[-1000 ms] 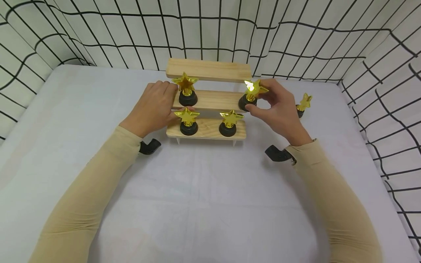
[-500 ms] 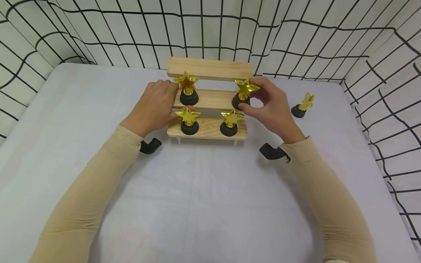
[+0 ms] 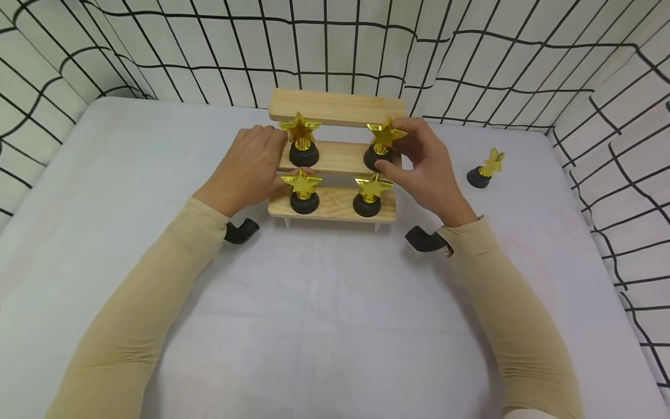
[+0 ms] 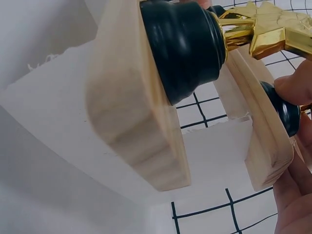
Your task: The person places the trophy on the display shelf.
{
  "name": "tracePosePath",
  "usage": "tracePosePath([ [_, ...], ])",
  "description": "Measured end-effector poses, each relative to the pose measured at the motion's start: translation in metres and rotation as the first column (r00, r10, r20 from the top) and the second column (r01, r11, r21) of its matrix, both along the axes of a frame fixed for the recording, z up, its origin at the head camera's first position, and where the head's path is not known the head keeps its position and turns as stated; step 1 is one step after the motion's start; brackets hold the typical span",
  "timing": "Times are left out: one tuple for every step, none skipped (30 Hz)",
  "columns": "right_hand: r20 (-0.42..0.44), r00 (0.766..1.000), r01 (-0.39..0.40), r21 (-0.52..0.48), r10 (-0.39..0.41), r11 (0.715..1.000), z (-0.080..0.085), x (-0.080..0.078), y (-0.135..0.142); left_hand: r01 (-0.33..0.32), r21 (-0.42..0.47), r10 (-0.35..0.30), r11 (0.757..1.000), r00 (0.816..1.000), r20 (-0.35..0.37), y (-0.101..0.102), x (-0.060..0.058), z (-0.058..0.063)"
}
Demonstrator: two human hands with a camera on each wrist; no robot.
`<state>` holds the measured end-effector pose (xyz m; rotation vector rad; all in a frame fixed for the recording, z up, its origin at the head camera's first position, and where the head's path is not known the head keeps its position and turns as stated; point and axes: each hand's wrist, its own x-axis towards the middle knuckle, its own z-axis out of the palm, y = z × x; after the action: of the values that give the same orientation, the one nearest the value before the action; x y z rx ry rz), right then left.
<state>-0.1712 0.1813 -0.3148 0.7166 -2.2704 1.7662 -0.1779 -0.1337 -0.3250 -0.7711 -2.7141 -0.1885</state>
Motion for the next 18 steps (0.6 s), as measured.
tracePosePath([
  [-0.001,1.0,-0.003,-0.008,0.003,1.0,-0.0007,-0.0004,0.0002,-0.001,-0.001,0.001,1.0,1.0,0.004,0.0004,-0.0002,0.0003],
  [-0.003,1.0,-0.007,-0.016,0.007,1.0,-0.0014,-0.001,0.0005,-0.001,-0.001,0.001,1.0,1.0,0.008,0.0007,-0.0004,0.0005],
  [-0.007,1.0,-0.011,-0.023,0.011,1.0,-0.0021,-0.0016,0.0007,-0.001,-0.002,0.001,1.0,1.0,0.01,0.0011,-0.0005,0.0008],
  [-0.01,1.0,-0.016,-0.029,0.016,0.999,-0.0026,-0.0021,0.001,-0.002,-0.004,0.002,1.0,1.0,0.011,0.0013,-0.0007,0.0009],
  [-0.012,1.0,-0.02,-0.033,0.02,0.999,-0.0031,-0.0026,0.0012,-0.002,-0.005,0.002,1.0,1.0,0.011,0.0014,-0.0008,0.0009],
  [-0.015,1.0,-0.024,-0.036,0.023,0.999,-0.0034,-0.003,0.0015,-0.003,-0.006,0.003,1.0,1.0,0.011,0.0015,-0.0008,0.0011],
  [-0.017,1.0,-0.026,-0.038,0.026,0.999,-0.0036,-0.0033,0.0016,-0.003,-0.007,0.003,1.0,1.0,0.009,0.0015,-0.0007,0.001],
  [-0.02,0.999,-0.028,-0.038,0.027,0.999,-0.0036,-0.0035,0.0018,-0.002,-0.007,0.002,1.0,1.0,0.008,0.0015,-0.0007,0.0011],
  [-0.02,0.999,-0.03,-0.039,0.029,0.999,-0.0037,-0.0036,0.0019,-0.002,-0.006,0.002,1.0,1.0,0.007,0.0015,-0.0006,0.0011],
  [-0.02,0.999,-0.031,-0.039,0.03,0.999,-0.0035,-0.0035,0.0019,-0.002,-0.005,0.002,1.0,1.0,0.006,0.0014,-0.0006,0.0009],
  [-0.02,0.999,-0.032,-0.041,0.032,0.999,-0.0035,-0.0034,0.0019,-0.002,-0.005,0.002,1.0,1.0,0.006,0.0013,-0.0005,0.0008],
  [-0.02,0.999,-0.035,-0.042,0.034,0.999,-0.0034,-0.0034,0.0019,-0.002,-0.005,0.002,1.0,1.0,0.006,0.0011,-0.0003,0.0006],
  [-0.021,0.999,-0.038,-0.045,0.037,0.998,-0.0033,-0.0033,0.0019,-0.002,-0.005,0.002,1.0,1.0,0.003,0.0011,-0.0003,0.0003],
  [-0.022,0.999,-0.043,-0.051,0.042,0.998,-0.0033,-0.0032,0.0018,-0.002,-0.006,0.002,1.0,1.0,0.001,0.0011,-0.0003,0.0002],
  [-0.023,0.999,-0.047,-0.057,0.046,0.997,-0.0033,-0.0031,0.0016,-0.003,-0.008,0.003,1.0,1.0,0.0,0.0011,-0.0001,0.0001],
  [-0.024,0.998,-0.053,-0.064,0.051,0.997,-0.0034,-0.0032,0.0015,-0.004,-0.009,0.004,1.0,1.0,0.0,0.0011,0.0001,0.0002],
  [-0.026,0.998,-0.058,-0.071,0.056,0.996,-0.0035,-0.0034,0.0013,-0.005,-0.01,0.005,1.0,1.0,0.0,0.0011,0.0003,0.0004],
  [-0.03,0.998,-0.063,-0.076,0.061,0.995,-0.0036,-0.0036,0.0011,-0.007,-0.011,0.007,1.0,1.0,0.001,0.001,0.0005,0.0005],
])
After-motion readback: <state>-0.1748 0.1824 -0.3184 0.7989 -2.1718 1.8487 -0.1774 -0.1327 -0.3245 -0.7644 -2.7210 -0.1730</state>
